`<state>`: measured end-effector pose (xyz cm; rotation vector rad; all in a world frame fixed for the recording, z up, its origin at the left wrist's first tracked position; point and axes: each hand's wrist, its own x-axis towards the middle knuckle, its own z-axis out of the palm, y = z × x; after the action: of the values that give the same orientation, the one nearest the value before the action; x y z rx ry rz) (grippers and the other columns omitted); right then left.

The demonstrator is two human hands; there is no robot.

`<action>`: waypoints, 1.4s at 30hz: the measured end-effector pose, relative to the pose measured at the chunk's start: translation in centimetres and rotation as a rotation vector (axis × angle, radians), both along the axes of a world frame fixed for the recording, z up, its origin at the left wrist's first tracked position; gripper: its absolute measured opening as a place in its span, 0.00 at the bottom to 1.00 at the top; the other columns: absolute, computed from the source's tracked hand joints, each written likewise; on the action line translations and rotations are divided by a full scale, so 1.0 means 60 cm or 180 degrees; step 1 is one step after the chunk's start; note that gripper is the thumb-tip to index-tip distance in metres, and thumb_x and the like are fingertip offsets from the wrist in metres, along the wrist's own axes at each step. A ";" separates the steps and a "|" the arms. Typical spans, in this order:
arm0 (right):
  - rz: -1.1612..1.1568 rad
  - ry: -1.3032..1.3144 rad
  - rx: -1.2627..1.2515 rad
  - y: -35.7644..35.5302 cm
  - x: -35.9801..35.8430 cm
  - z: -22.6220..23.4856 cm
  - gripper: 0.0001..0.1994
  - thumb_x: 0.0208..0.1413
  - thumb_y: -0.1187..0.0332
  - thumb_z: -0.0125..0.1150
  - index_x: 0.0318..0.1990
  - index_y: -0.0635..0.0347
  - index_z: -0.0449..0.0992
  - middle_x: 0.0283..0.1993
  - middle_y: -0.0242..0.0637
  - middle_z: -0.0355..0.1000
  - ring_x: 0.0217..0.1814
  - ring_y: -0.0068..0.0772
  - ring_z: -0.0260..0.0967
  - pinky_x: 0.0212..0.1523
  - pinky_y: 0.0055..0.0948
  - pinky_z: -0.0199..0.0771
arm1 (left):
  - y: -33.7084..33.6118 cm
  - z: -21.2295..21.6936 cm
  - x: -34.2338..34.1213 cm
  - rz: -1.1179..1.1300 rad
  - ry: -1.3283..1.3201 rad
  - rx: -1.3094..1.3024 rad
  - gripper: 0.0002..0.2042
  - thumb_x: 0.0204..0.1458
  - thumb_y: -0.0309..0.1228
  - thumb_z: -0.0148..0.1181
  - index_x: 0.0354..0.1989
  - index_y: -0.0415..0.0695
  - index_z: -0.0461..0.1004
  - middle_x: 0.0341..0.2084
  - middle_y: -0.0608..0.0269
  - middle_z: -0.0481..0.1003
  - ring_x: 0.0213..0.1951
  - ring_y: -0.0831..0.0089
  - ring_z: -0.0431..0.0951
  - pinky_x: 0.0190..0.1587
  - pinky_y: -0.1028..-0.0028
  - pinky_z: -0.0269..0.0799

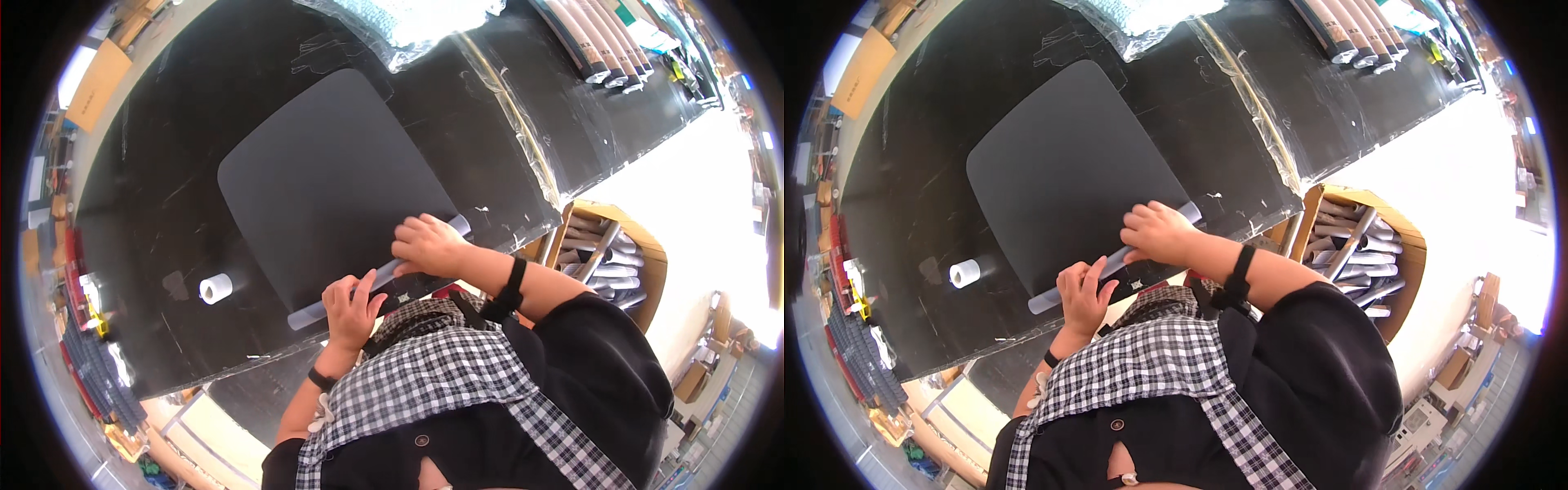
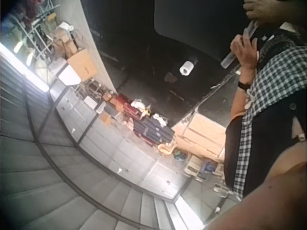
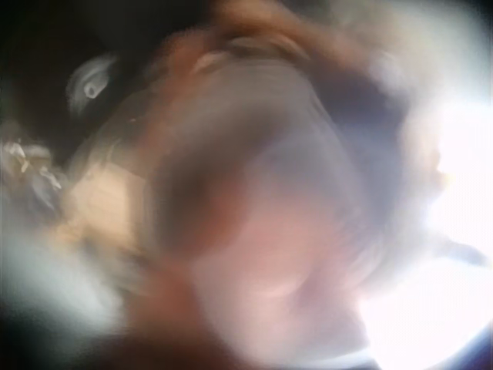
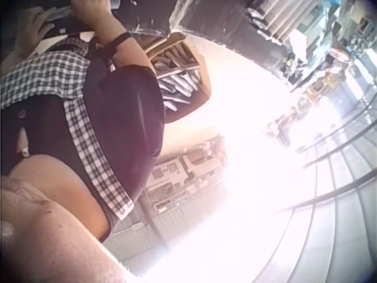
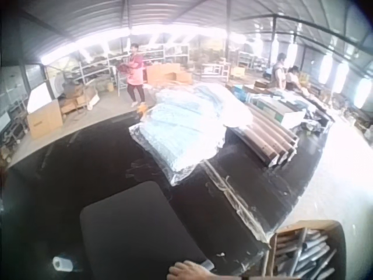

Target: Rolling a grey sheet, taping it, and then placing the rolled product into a heat-shrink packaging machine.

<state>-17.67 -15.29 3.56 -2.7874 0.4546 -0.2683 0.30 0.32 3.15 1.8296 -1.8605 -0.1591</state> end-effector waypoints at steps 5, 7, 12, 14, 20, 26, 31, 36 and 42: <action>-0.0536 -0.0815 -0.0334 -0.022 0.038 0.001 0.19 0.46 0.48 0.62 0.33 0.53 0.72 0.36 0.32 0.65 0.44 0.33 0.62 0.45 0.31 0.62 | -0.036 -0.015 0.026 -0.0336 -0.0142 -0.0350 0.14 0.42 0.34 0.66 0.40 0.50 0.77 0.31 0.65 0.69 0.34 0.64 0.69 0.39 0.64 0.63; -0.0506 -0.0532 -0.0362 -0.025 0.048 0.007 0.18 0.46 0.49 0.61 0.32 0.53 0.72 0.36 0.32 0.65 0.44 0.33 0.62 0.44 0.31 0.61 | -0.050 0.002 0.042 -0.0310 -0.0177 -0.0174 0.15 0.42 0.34 0.66 0.40 0.49 0.77 0.30 0.64 0.70 0.33 0.63 0.69 0.39 0.65 0.63; -0.0658 -0.0972 -0.0564 0.046 0.052 0.001 0.13 0.49 0.55 0.60 0.32 0.53 0.69 0.38 0.31 0.65 0.44 0.34 0.63 0.46 0.34 0.62 | -0.102 0.019 0.089 -0.0451 0.0435 0.0062 0.15 0.43 0.32 0.66 0.40 0.45 0.76 0.31 0.60 0.69 0.35 0.61 0.68 0.41 0.66 0.64; -0.0577 -0.0958 -0.0554 0.023 0.061 -0.013 0.13 0.49 0.55 0.60 0.32 0.53 0.69 0.38 0.31 0.65 0.44 0.34 0.63 0.45 0.34 0.62 | -0.116 0.022 0.090 -0.0183 0.0945 0.0280 0.16 0.42 0.30 0.66 0.41 0.44 0.74 0.33 0.58 0.69 0.38 0.58 0.68 0.44 0.66 0.65; -0.0677 -0.0869 -0.0643 -0.054 0.122 0.013 0.11 0.50 0.56 0.59 0.31 0.51 0.72 0.35 0.32 0.65 0.43 0.33 0.63 0.44 0.32 0.61 | -0.104 0.027 0.058 -0.0197 -0.0296 -0.0267 0.16 0.42 0.30 0.65 0.41 0.46 0.72 0.35 0.58 0.68 0.39 0.56 0.68 0.44 0.60 0.64; -0.0874 -0.0874 -0.0577 -0.070 0.135 0.025 0.17 0.47 0.53 0.62 0.35 0.55 0.71 0.39 0.32 0.66 0.46 0.35 0.62 0.47 0.34 0.61 | -0.170 0.044 0.106 -0.0077 -0.0564 -0.0007 0.08 0.50 0.31 0.59 0.38 0.44 0.72 0.33 0.59 0.69 0.37 0.59 0.68 0.41 0.62 0.63; -0.0720 -0.0809 -0.0948 -0.033 0.115 0.018 0.19 0.43 0.53 0.66 0.38 0.52 0.70 0.47 0.33 0.66 0.52 0.37 0.62 0.53 0.37 0.61 | -0.192 0.040 0.134 0.0131 0.0176 -0.0239 0.10 0.48 0.35 0.62 0.34 0.44 0.71 0.32 0.59 0.70 0.37 0.56 0.69 0.40 0.61 0.64; -0.0228 -0.0813 -0.0646 -0.066 0.108 0.014 0.17 0.43 0.53 0.64 0.36 0.50 0.70 0.40 0.30 0.66 0.48 0.34 0.64 0.50 0.34 0.63 | -0.141 0.059 0.083 -0.0219 -0.0361 -0.0137 0.18 0.39 0.34 0.68 0.38 0.44 0.70 0.32 0.59 0.69 0.36 0.56 0.69 0.39 0.60 0.65; 0.0116 -0.0434 -0.0155 0.024 0.001 0.012 0.16 0.44 0.51 0.61 0.35 0.48 0.72 0.33 0.28 0.66 0.40 0.32 0.66 0.41 0.32 0.65 | -0.036 0.034 0.000 -0.0475 -0.0199 0.0260 0.18 0.42 0.36 0.66 0.41 0.45 0.71 0.35 0.58 0.67 0.38 0.57 0.68 0.41 0.60 0.64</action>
<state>-17.64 -13.84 4.31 -2.7983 0.3687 -0.4636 0.29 -1.82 5.21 1.7671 -2.0627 -0.2365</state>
